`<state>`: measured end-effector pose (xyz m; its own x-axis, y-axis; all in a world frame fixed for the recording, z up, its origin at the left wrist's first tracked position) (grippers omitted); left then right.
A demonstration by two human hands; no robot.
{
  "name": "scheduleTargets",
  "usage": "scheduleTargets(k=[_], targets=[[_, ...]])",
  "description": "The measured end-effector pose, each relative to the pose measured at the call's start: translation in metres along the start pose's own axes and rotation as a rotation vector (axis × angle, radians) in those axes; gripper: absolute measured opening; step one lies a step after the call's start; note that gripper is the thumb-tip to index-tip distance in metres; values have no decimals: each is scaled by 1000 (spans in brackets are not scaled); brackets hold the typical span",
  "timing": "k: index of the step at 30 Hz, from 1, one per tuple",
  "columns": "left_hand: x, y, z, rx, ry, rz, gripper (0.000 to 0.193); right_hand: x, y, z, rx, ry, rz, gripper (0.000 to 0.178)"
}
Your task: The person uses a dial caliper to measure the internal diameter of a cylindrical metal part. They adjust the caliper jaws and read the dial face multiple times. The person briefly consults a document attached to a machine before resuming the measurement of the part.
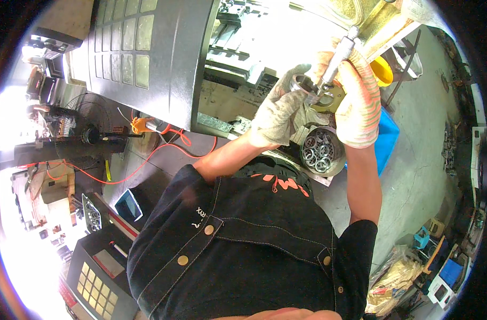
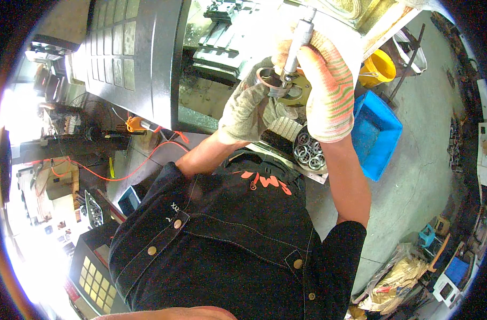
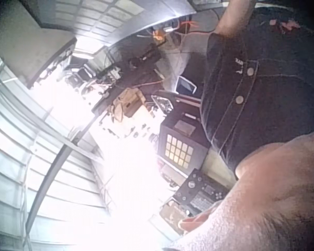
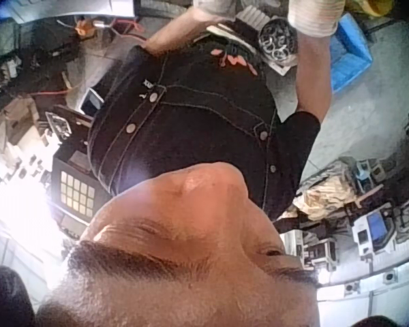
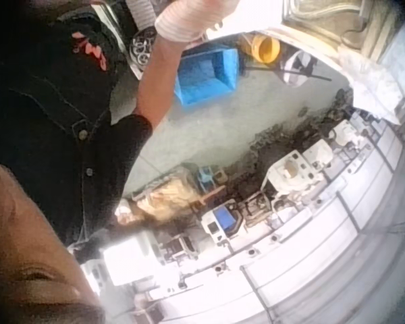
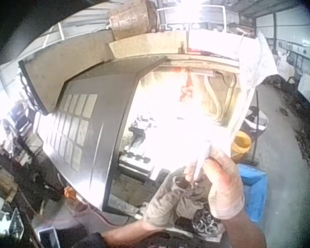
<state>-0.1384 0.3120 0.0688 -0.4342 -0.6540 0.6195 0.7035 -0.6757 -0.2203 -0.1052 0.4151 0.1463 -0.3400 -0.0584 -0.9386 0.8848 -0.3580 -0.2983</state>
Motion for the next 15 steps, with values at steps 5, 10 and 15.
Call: scheduleTargets(k=[5, 10, 15], targets=[[1, 2, 9, 11, 60, 20, 57, 0, 0, -3, 5, 67, -24, 32], [1, 2, 10, 14, 57, -2, 55, 5, -1, -5, 32, -99, 96, 32], [1, 1, 4, 45, 6, 1, 55, -1, -1, 0, 70, -156, 56, 30]])
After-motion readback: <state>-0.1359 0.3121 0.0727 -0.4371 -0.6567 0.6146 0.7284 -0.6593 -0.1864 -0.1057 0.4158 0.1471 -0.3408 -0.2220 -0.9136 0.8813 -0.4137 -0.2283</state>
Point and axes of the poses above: each hand's wrist, its own y-axis away from the middle knuckle, its own z-axis out of the palm, x = y × z, the point moved 7 cm from there along -y, towards the middle knuckle, and after that the axes turned 4 degrees about z, right-handed, at the moved point
